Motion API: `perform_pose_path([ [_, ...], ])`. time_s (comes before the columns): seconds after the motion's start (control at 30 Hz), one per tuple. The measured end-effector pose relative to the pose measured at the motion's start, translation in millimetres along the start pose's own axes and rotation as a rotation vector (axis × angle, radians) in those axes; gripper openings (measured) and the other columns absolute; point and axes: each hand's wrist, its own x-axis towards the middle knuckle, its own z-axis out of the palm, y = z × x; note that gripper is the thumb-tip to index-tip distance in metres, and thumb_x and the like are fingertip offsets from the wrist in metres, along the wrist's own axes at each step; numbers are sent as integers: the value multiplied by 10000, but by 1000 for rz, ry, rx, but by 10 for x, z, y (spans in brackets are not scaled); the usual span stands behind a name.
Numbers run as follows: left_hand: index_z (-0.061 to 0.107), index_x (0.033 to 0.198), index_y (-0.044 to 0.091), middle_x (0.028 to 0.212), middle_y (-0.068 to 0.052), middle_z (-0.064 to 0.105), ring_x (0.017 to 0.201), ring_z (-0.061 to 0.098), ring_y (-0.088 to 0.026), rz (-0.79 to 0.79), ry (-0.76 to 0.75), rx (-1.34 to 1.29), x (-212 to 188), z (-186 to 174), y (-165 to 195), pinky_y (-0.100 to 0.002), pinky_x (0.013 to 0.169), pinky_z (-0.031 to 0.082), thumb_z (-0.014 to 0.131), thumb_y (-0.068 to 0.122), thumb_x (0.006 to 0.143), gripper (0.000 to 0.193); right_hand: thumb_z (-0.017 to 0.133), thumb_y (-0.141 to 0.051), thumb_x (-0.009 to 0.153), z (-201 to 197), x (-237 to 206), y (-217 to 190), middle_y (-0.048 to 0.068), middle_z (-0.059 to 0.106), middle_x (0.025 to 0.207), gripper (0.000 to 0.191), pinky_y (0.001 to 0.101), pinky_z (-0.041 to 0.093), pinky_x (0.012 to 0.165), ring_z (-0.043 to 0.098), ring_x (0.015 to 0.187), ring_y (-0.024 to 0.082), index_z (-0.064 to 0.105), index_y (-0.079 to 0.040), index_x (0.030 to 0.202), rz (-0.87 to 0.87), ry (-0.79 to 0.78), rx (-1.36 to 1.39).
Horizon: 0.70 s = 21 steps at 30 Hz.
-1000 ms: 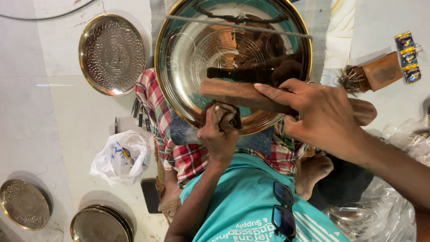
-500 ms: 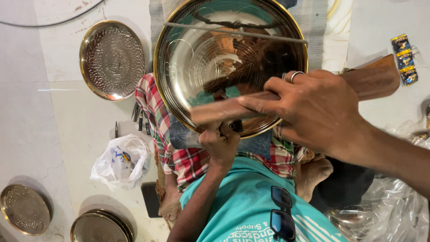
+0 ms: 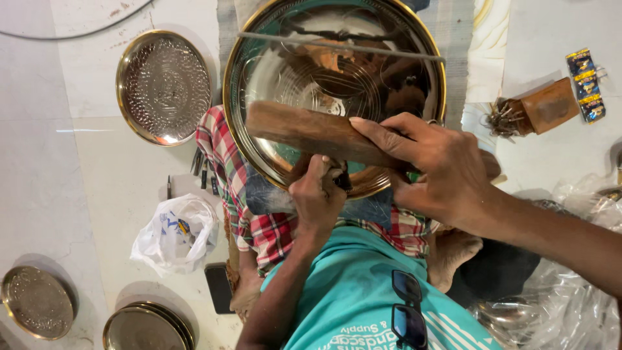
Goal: The person sits on the floor and uses a wooden mallet to repeatedly strike a small metal tool held against the surface of a large round metal tray. The tray is held steady with the left hand while the right hand delivers rhythmic strikes. The person occasionally rotates the tray to work different areas.
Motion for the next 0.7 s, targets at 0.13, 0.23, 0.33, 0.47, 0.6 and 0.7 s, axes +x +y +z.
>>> perform_pose_path([
  [0.13, 627, 1130, 54, 908, -138, 733, 853, 763, -301, 75, -117, 21, 110, -73, 0, -393, 762, 610, 608, -73, 738, 412, 721, -72, 715, 55, -163, 71, 41, 691, 1163, 865, 317, 558, 590, 674, 746, 169, 502, -324, 1513, 110, 31, 239],
  [0.23, 616, 1095, 75, 895, -113, 743, 819, 768, -276, 58, -215, -4, 190, -120, 8, -376, 723, 605, 635, -67, 721, 400, 716, -29, 687, 97, -251, 101, 94, 688, 1186, 876, 344, 571, 567, 649, 660, 192, 526, -303, 1497, 174, 5, 157],
  [0.33, 609, 1093, 85, 895, -120, 743, 821, 767, -284, 92, -273, 21, 256, -141, 16, -378, 698, 597, 653, -61, 712, 411, 691, -20, 686, 110, -335, 106, 76, 693, 1198, 877, 349, 595, 645, 674, 768, 208, 538, -306, 1501, 159, 110, 194],
  [0.47, 611, 1134, 87, 859, -133, 736, 776, 761, -286, 43, -412, 35, 308, -180, 11, -386, 656, 588, 652, -56, 700, 459, 689, -18, 695, 128, -402, 91, 33, 697, 1272, 893, 332, 544, 586, 657, 654, 193, 546, -329, 1520, 443, -75, 179],
  [0.6, 610, 1136, 100, 834, -138, 729, 773, 751, -303, 125, -453, 99, 370, -183, -30, -418, 673, 579, 664, -48, 685, 477, 687, -33, 701, 136, -408, 59, 74, 694, 1194, 764, 375, 541, 742, 656, 851, 219, 587, -262, 1423, 267, 193, 250],
  [0.7, 636, 1151, 94, 807, -153, 725, 749, 741, -330, 111, -505, 111, 382, -191, -61, -437, 658, 574, 689, -37, 660, 511, 654, -48, 734, 131, -402, -30, 85, 669, 1236, 729, 415, 533, 864, 658, 1019, 243, 564, -242, 1432, 188, 297, 335],
])
